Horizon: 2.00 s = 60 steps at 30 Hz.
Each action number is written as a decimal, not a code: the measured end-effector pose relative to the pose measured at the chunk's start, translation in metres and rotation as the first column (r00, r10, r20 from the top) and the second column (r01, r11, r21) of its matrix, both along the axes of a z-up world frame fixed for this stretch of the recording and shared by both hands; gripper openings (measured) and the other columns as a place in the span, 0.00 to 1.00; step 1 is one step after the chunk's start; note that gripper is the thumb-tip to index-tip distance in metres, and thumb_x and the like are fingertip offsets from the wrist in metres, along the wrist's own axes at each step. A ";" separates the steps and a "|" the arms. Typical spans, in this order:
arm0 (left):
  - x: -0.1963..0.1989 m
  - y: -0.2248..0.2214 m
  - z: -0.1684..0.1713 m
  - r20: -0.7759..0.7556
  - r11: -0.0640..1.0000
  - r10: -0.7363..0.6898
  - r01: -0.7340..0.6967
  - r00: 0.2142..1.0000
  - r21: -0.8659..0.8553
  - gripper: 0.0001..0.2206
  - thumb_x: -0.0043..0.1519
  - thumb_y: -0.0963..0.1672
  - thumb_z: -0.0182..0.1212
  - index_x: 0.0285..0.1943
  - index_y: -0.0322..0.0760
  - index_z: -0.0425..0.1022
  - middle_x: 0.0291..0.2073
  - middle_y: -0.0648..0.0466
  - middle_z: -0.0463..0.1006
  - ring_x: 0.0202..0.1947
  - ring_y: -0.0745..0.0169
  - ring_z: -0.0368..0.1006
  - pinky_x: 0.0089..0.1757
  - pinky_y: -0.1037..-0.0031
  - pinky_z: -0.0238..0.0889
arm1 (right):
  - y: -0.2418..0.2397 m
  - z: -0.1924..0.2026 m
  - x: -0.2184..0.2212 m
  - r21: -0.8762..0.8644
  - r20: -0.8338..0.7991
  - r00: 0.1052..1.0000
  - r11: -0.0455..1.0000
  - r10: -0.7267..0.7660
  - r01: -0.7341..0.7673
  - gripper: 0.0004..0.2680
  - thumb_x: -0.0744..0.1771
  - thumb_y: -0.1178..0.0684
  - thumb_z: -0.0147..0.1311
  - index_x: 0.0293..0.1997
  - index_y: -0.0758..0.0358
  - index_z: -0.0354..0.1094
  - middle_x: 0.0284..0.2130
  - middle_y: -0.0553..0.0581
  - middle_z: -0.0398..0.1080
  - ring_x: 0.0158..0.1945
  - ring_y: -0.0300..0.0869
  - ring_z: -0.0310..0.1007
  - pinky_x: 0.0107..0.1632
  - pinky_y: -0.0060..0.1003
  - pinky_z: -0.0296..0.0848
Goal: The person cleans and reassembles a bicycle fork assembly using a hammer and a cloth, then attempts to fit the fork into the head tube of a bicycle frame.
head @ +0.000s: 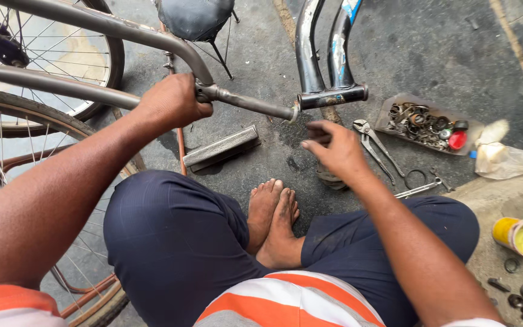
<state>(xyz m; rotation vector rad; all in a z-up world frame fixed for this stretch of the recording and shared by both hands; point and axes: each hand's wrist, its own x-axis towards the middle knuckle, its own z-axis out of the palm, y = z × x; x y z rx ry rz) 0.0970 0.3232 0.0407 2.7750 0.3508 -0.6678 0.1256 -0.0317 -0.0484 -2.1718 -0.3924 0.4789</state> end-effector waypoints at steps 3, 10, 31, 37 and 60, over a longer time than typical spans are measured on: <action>-0.015 -0.023 0.021 0.096 0.999 -0.010 0.013 0.995 -0.033 0.16 0.55 0.48 0.68 0.47 0.34 0.80 0.35 0.39 0.82 0.39 0.44 0.80 0.45 0.58 0.73 | 0.018 0.019 -0.018 0.074 0.011 0.991 0.988 -0.134 0.133 0.14 0.62 0.50 0.69 0.49 0.60 0.76 0.39 0.56 0.81 0.41 0.37 0.82 0.46 0.36 0.79; -0.048 -0.052 0.073 0.243 1.000 -0.029 0.025 0.970 0.018 0.16 0.52 0.47 0.70 0.49 0.41 0.80 0.36 0.42 0.82 0.39 0.42 0.79 0.42 0.54 0.72 | 0.018 0.041 -0.051 0.149 0.070 0.951 0.946 -0.302 0.289 0.06 0.67 0.51 0.64 0.40 0.63 0.77 0.31 0.56 0.80 0.33 0.37 0.80 0.38 0.31 0.75; -0.033 0.084 -0.171 -0.216 0.970 0.148 -0.184 0.965 -0.159 0.18 0.54 0.50 0.67 0.34 0.25 0.81 0.26 0.38 0.83 0.31 0.45 0.83 0.40 0.61 0.77 | -0.115 -0.177 -0.002 -0.845 -0.090 0.983 0.511 0.159 -0.160 0.16 0.61 0.55 0.58 0.54 0.62 0.69 0.50 0.69 0.72 0.53 0.62 0.74 0.50 0.56 0.75; -0.050 0.099 -0.224 -0.120 0.980 0.044 -0.067 0.992 -0.189 0.16 0.51 0.49 0.69 0.37 0.31 0.81 0.29 0.39 0.82 0.34 0.43 0.80 0.42 0.59 0.73 | -0.062 -0.138 -0.057 -0.791 -0.099 0.754 0.409 0.649 -0.456 0.07 0.66 0.51 0.53 0.41 0.57 0.76 0.40 0.61 0.77 0.49 0.54 0.78 0.52 0.51 0.75; -0.039 0.094 -0.210 -0.235 0.930 0.231 -0.285 0.944 -0.231 0.11 0.53 0.46 0.66 0.35 0.32 0.76 0.28 0.41 0.81 0.30 0.49 0.82 0.36 0.61 0.77 | -0.075 -0.139 0.007 -0.892 0.073 0.874 0.423 0.481 -0.158 0.13 0.65 0.53 0.55 0.54 0.61 0.71 0.48 0.64 0.74 0.53 0.57 0.73 0.55 0.53 0.72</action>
